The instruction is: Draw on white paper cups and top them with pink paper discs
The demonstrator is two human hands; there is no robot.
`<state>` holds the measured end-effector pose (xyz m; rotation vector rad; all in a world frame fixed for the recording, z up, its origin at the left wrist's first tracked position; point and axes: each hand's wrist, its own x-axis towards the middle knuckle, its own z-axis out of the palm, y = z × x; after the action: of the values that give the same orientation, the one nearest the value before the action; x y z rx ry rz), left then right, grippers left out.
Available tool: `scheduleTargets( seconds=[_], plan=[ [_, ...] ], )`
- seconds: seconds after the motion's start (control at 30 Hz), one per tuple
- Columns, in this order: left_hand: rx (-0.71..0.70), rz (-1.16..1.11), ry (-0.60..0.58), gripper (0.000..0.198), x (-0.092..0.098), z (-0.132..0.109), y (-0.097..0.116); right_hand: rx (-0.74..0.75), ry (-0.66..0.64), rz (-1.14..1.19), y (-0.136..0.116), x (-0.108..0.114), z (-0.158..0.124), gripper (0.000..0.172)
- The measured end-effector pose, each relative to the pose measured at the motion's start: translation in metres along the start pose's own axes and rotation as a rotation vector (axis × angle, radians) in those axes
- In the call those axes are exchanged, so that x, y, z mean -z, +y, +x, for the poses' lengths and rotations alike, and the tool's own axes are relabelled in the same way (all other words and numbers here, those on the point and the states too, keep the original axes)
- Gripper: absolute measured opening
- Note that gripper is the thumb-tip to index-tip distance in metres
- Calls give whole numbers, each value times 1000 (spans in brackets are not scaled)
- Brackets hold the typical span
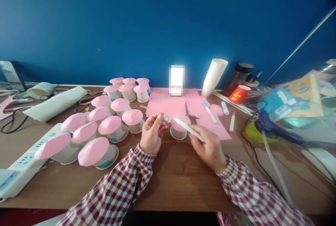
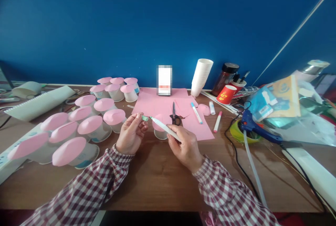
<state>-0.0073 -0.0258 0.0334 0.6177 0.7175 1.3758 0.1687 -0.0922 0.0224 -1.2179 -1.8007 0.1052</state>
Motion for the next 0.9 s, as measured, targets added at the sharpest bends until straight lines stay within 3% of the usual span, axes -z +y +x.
scheduleTargets(
  seconds=[0.9],
  plan=[
    [-56,172,-97,30,-3,-8,-5,142,-33,38,-2,-1,-1,35]
  ],
)
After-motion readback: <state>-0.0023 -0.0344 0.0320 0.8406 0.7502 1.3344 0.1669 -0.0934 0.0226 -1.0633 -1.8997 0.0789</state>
